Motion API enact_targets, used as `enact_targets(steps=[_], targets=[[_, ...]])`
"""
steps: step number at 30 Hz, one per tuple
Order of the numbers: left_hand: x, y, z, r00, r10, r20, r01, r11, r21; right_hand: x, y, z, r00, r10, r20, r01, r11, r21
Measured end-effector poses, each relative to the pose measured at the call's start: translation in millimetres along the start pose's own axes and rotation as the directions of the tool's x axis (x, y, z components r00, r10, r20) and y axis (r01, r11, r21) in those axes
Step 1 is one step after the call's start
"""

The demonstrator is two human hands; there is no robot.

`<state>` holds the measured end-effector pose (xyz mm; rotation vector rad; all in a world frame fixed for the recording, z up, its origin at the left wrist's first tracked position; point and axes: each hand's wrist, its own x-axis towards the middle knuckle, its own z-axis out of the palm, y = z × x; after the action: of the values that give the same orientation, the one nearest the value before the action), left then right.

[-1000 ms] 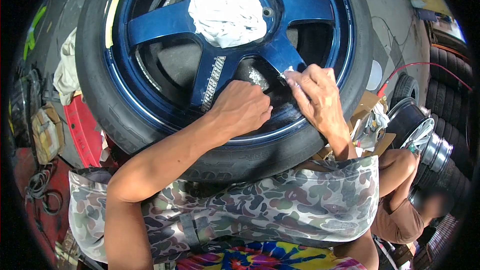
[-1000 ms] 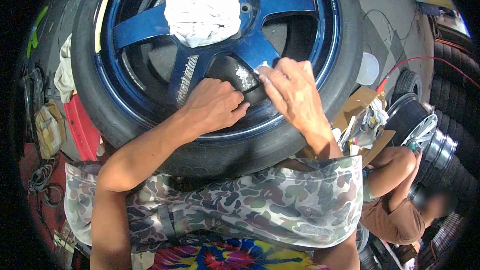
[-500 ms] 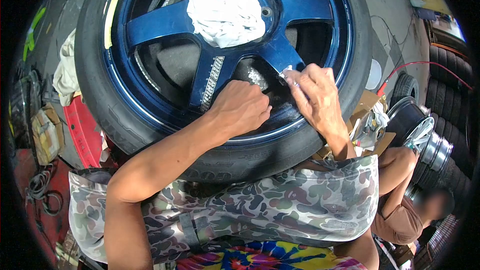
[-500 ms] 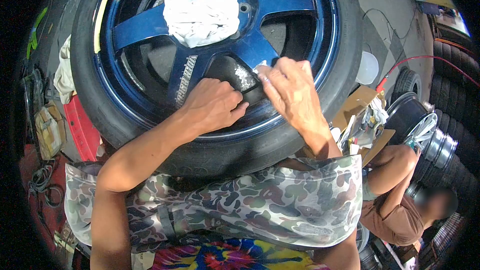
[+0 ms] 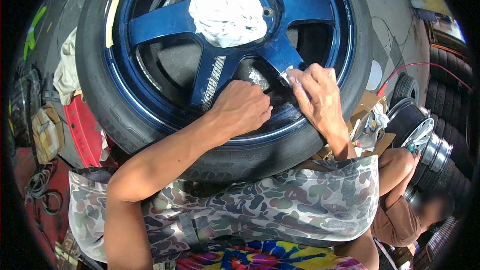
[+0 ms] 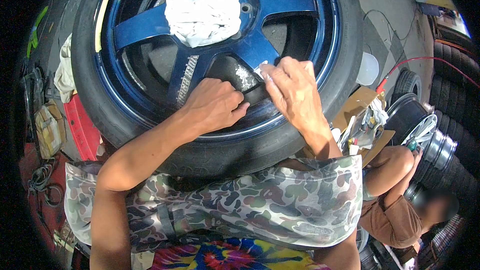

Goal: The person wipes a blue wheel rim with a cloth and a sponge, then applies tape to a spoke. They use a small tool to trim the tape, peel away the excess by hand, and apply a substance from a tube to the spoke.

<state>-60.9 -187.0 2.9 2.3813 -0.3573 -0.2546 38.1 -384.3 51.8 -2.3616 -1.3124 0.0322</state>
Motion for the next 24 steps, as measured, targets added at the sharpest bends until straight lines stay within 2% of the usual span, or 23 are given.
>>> enact_targets(steps=[2, 6, 8, 11, 14, 16, 18, 22, 24], targets=[[-0.2, -0.4, 0.8, 1.0, 0.006, -0.01, -0.006, 1.0, 0.001, 0.4, 1.7, 0.6, 0.999, 0.045, -0.018, -0.046, 0.997, -0.055], [0.2, -0.2, 1.6, 1.0, 0.008, -0.013, -0.008, 1.0, -0.001, -2.0, -1.4, 4.4, 1.0, -0.024, 0.012, 0.024, 1.0, 0.018], [0.0, -0.6, 2.0, 1.0, 0.002, -0.007, -0.002, 1.0, -0.003, -1.2, 2.8, 1.1, 1.0, 0.028, 0.003, -0.028, 0.997, -0.069], [-0.4, -1.6, 2.2, 1.0, 0.015, -0.016, -0.015, 1.0, 0.002, -2.1, 1.1, 3.0, 0.999, 0.046, -0.011, -0.047, 0.998, -0.045], [-0.3, -1.5, 1.5, 1.0, 0.012, -0.008, -0.012, 1.0, 0.002, -2.2, -0.3, 5.0, 1.0, -0.026, -0.008, 0.027, 0.999, 0.028], [0.0, -1.5, 1.2, 1.0, 0.015, -0.019, -0.015, 1.0, 0.003, -2.2, 3.7, 2.3, 0.999, 0.045, -0.019, -0.047, 0.996, -0.073], [-0.5, -0.9, 1.5, 1.0, 0.012, -0.022, -0.012, 1.0, -0.005, -3.1, 2.6, 2.0, 0.998, 0.059, -0.016, -0.06, 0.995, -0.081], [-0.1, -1.2, 1.2, 1.0, 0.016, -0.023, -0.017, 1.0, -0.014, -3.8, 3.8, 3.6, 0.998, -0.053, 0.021, 0.053, 0.999, 0.01], [-0.5, -1.5, 1.0, 1.0, 0.017, -0.023, -0.017, 1.0, -0.014, -1.7, 2.9, 1.7, 0.998, 0.052, -0.031, -0.054, 0.995, -0.084]])
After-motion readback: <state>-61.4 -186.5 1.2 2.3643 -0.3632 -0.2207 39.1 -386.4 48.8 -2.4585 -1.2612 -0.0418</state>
